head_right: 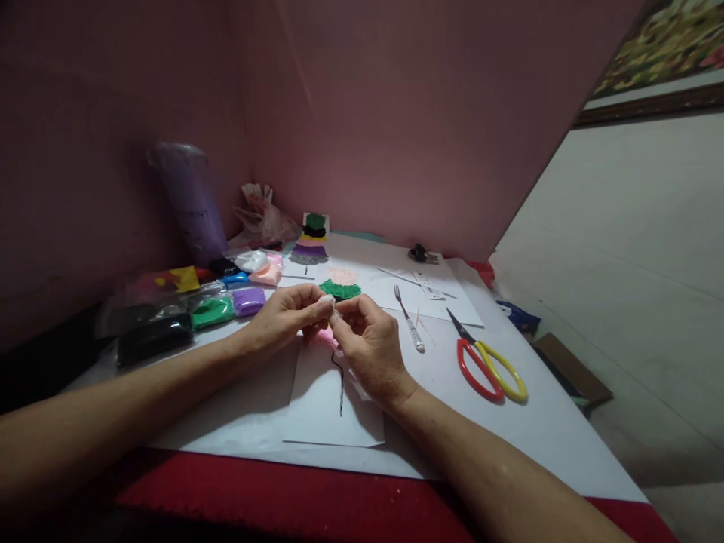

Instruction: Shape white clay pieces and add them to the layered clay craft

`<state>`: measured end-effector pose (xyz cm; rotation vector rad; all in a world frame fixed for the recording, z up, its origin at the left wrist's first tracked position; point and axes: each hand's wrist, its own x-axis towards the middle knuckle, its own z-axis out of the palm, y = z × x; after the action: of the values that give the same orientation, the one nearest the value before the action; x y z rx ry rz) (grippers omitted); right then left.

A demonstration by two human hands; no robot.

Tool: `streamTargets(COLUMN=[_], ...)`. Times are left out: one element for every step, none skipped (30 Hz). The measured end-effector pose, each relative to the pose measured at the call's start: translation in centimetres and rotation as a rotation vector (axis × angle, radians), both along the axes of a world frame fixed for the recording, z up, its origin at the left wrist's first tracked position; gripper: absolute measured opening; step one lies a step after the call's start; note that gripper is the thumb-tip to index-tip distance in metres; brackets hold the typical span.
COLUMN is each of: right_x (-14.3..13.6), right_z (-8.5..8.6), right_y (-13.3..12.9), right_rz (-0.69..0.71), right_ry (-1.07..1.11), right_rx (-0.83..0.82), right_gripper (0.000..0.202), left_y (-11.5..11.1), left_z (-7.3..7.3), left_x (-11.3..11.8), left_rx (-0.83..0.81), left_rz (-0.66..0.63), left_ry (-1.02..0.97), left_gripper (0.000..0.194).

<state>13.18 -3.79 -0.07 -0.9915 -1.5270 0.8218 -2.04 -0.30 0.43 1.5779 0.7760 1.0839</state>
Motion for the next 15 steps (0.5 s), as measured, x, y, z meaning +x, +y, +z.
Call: streamTargets(right_x=[0.0,0.0,0.0,0.0,0.0,0.0,0.1,0.1,0.2,0.2,0.2,0.3,0.3,0.2,0.2], right_z=[0.0,0.1,0.1,0.1,0.0,0.0,0.0,0.0,0.0,-0.1,-0.1,-0.1,-0.2,-0.2,-0.3], right_y=[0.0,0.0,0.0,0.0,0.0,0.0,0.1,0.0,0.0,0.0,-0.1,-0.1,-0.2,-0.2,-0.1], right_rz=[-0.009,-0.016,-0.023,-0.023,-0.021,-0.016,-0.014,-0.018,-0.025,-0.034,-0.043,-0.048,-0.047,-0.042,-0.035], right_ry=[-0.004,-0.01,-0.016,-0.02,-0.021,-0.02,-0.02,-0.021,-0.027,-0.036,-0.047,-0.055,-0.06,-0.062,-0.061], right_rx=[0.006,0.016,0.029,0.04,0.047,0.051,0.055,0.058,0.064,0.07,0.074,0.077,0.076,0.072,0.064], right_gripper=[0.02,0.019,0.018,0.017,0.016,0.015,0.013,0.011,0.01,0.009,0.008,0.008,0.009,0.009,0.009], left_y=[0.0,0.0,0.0,0.0,0.0,0.0,0.1,0.2,0.3,0.5,0.7,0.9,1.0,1.1,1.1], left_z=[0.0,0.0,0.0,0.0,0.0,0.0,0.0,0.1,0.2,0.3,0.4,0.6,0.7,0.8,0.9], left_x=[0.1,0.1,0.2,0.3,0.3,0.3,0.3,0.1,0.0,-0.3,-0.5,-0.8,-1.0,-1.2,-1.3], left_rx=[0.002,0.002,0.001,-0.002,-0.006,-0.012,-0.02,-0.03,-0.039,-0.052,-0.059,-0.072,-0.091,-0.097,-0.095], left_rz=[0.006,0.015,0.026,0.039,0.056,0.076,0.096,0.126,0.172,0.219,0.304,0.391,0.449,0.477,0.473], left_ry=[-0.012,-0.025,-0.038,-0.05,-0.061,-0.073,-0.086,-0.106,-0.131,-0.158,-0.19,-0.213,-0.223,-0.231,-0.233], left_gripper=[0.037,0.037,0.037,0.037,0.037,0.036,0.036,0.036,0.036,0.035,0.034,0.033,0.031,0.03,0.029])
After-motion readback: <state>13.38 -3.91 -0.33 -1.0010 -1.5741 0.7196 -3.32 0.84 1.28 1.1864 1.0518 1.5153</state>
